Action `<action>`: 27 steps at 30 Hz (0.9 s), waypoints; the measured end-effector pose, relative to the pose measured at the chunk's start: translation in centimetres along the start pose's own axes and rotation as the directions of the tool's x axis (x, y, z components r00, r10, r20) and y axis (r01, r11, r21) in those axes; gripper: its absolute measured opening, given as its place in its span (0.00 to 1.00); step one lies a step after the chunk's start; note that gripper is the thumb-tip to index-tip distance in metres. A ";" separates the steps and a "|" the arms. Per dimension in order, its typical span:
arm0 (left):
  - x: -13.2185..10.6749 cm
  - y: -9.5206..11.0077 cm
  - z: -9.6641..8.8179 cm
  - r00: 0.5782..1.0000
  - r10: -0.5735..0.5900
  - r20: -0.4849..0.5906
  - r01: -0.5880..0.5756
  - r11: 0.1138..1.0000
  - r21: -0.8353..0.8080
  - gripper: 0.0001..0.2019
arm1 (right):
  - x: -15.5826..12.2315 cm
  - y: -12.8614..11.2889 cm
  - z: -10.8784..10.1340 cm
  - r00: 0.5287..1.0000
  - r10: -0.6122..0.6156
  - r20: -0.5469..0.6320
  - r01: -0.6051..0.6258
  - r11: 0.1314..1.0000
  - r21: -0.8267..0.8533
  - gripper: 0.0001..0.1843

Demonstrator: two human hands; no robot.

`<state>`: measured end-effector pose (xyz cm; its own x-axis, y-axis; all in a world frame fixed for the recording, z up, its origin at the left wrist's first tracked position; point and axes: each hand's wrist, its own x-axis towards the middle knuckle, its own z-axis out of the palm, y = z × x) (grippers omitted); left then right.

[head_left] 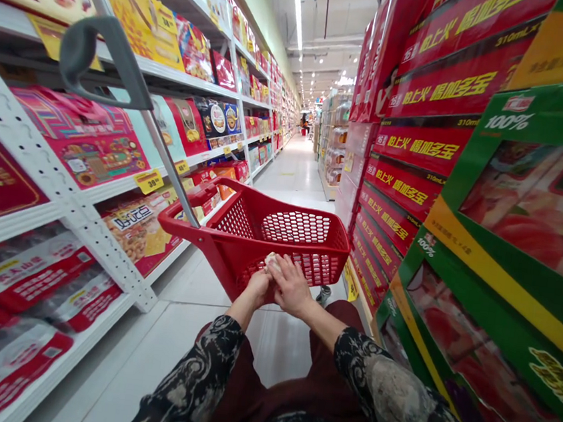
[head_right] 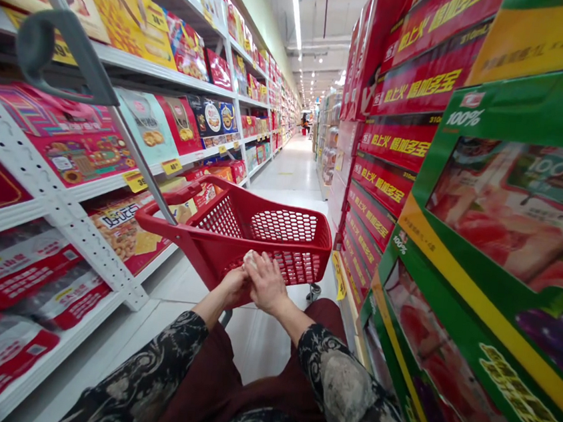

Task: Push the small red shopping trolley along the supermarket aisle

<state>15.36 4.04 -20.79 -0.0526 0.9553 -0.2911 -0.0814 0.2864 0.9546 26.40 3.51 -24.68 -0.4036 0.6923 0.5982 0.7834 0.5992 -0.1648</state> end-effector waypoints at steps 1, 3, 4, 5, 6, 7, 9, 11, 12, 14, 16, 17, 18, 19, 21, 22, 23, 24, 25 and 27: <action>0.0 0.1 -0.1 1.000 0.018 0.012 -0.018 0.999 0.029 0.16 | 0.3 0.2 -0.1 1.000 -0.004 0.005 0.004 1.000 -0.022 0.35; 0.0 0.5 -0.5 0.998 0.046 0.039 -0.051 0.993 0.110 0.17 | 1.3 0.8 -0.3 1.000 0.007 0.007 -0.007 0.998 -0.065 0.29; 0.1 0.7 -0.7 0.997 0.064 0.049 -0.071 0.985 0.158 0.17 | 2.0 1.3 -0.5 1.000 0.011 -0.001 -0.011 0.996 -0.086 0.26; 0.3 0.9 -1.0 0.995 0.086 0.051 -0.095 0.973 0.210 0.17 | 2.7 1.7 -0.7 1.000 0.009 -0.015 -0.011 0.994 -0.106 0.24; 0.4 1.2 -1.3 0.992 0.114 0.046 -0.122 0.957 0.264 0.17 | 3.4 2.1 -0.9 0.999 0.008 -0.036 -0.012 0.992 -0.127 0.24; 0.5 1.3 -1.7 0.989 0.144 0.035 -0.148 0.937 0.315 0.18 | 4.0 2.5 -1.0 0.998 0.009 -0.063 -0.019 0.988 -0.151 0.24; 0.6 1.6 -2.6 0.978 0.211 -0.002 -0.192 0.895 0.401 0.22 | 4.5 2.8 -1.1 0.995 0.012 -0.098 -0.031 0.979 -0.200 0.24; 0.5 1.5 -3.4 0.950 0.311 -0.021 -0.237 0.764 0.600 0.26 | 3.9 2.9 -0.5 0.998 -0.020 -0.067 0.004 0.972 -0.234 0.24; 0.3 1.3 -3.7 0.931 0.364 -0.004 -0.245 0.635 0.733 0.28 | 3.3 2.9 0.0 0.998 -0.050 -0.028 0.042 0.970 -0.241 0.24; 0.0 0.8 -4.2 0.900 0.428 0.083 -0.220 0.281 0.934 0.29 | 1.8 2.8 1.2 0.992 -0.107 0.064 0.119 0.964 -0.239 0.22; -0.3 0.4 -4.5 0.888 0.428 0.168 -0.193 0.016 0.981 0.29 | 0.4 2.7 2.2 0.984 -0.130 0.121 0.155 0.960 -0.231 0.21; -0.3 0.2 -4.6 0.884 0.424 0.198 -0.192 -0.057 0.980 0.29 | 0.0 2.7 2.4 0.983 -0.132 0.129 0.159 0.960 -0.230 0.21; -0.4 0.1 -4.7 0.877 0.427 0.222 -0.195 -0.107 0.975 0.30 | -0.1 2.6 2.5 0.983 -0.133 0.123 0.159 0.960 -0.231 0.21; -0.4 0.1 -4.7 0.866 0.438 0.241 -0.197 -0.145 0.970 0.30 | 0.1 2.4 2.4 0.985 -0.137 0.104 0.158 0.960 -0.233 0.21; -0.3 0.2 -4.9 0.838 0.474 0.269 -0.193 -0.202 0.960 0.30 | 1.4 2.0 1.6 0.988 -0.148 0.042 0.154 0.958 -0.241 0.22; -0.3 0.3 -5.0 0.821 0.497 0.280 -0.190 -0.224 0.956 0.30 | 2.2 1.7 1.1 0.988 -0.153 0.005 0.149 0.958 -0.245 0.22; -0.2 0.5 -5.1 0.804 0.520 0.289 -0.187 -0.240 0.953 0.30 | 3.2 1.4 0.6 0.988 -0.151 -0.027 0.139 0.958 -0.251 0.23; -0.2 0.7 -5.2 0.786 0.542 0.296 -0.184 -0.251 0.950 0.30 | 4.2 1.1 0.3 0.987 -0.150 -0.050 0.133 0.958 -0.253 0.23; -0.2 0.9 -5.3 0.773 0.559 0.301 -0.182 -0.259 0.949 0.31 | 5.0 0.8 0.0 0.987 -0.149 -0.064 0.128 0.959 -0.253 0.23; -0.1 1.4 -5.5 0.757 0.577 0.306 -0.177 -0.270 0.946 0.31 | 6.2 0.4 -0.1 0.988 -0.138 -0.070 0.116 0.961 -0.250 0.23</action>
<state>9.78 3.96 -19.80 0.2182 0.9111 0.3496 0.9733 -0.1768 -0.1466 24.26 7.98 -20.98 -0.4737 0.5736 0.6683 0.8242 0.5562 0.1068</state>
